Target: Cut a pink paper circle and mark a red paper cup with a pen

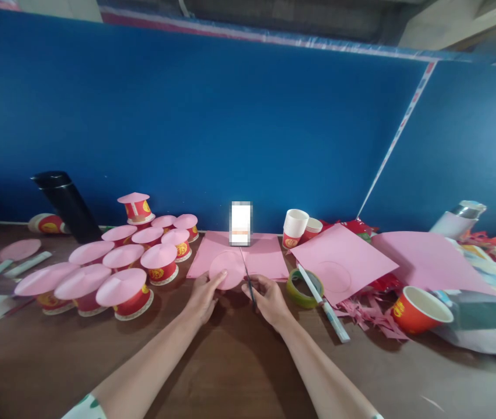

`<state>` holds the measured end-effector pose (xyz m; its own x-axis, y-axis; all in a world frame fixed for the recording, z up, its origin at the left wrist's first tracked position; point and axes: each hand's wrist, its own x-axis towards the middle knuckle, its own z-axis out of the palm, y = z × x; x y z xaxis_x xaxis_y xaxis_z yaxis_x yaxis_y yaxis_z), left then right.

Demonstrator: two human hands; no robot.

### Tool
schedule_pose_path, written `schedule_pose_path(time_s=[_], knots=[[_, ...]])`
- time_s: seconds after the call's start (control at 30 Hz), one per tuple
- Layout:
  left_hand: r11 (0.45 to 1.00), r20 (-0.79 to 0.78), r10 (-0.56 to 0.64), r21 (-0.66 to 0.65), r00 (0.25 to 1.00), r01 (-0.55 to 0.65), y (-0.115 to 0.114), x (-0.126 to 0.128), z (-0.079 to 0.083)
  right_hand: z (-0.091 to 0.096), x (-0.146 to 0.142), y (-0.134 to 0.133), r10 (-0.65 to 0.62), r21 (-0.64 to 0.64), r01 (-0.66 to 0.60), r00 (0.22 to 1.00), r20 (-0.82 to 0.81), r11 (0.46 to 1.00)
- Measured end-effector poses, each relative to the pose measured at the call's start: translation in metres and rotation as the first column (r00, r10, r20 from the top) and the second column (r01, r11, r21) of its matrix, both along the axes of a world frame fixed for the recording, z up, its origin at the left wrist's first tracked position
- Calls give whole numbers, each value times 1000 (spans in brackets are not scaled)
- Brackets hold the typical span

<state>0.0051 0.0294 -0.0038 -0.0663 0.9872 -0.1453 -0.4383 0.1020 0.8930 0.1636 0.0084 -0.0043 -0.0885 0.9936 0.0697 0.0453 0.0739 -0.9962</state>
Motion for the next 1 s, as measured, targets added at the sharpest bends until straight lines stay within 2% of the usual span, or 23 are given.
schedule_pose_path(time_s=[0.27,0.6,1.0], knots=[[1000,17,11,-7,1000,-11,0,0,-1,-1,0,0,0,-6,0,1000,-28,1000],[999,84,22,21,996,-24,-1,2,6,0,0,-1,-8,-5,8,1000,20,1000],[1000,92,6,24,996,-8,-1,1,5,-1,0,0,-43,-36,44,999,18,998]])
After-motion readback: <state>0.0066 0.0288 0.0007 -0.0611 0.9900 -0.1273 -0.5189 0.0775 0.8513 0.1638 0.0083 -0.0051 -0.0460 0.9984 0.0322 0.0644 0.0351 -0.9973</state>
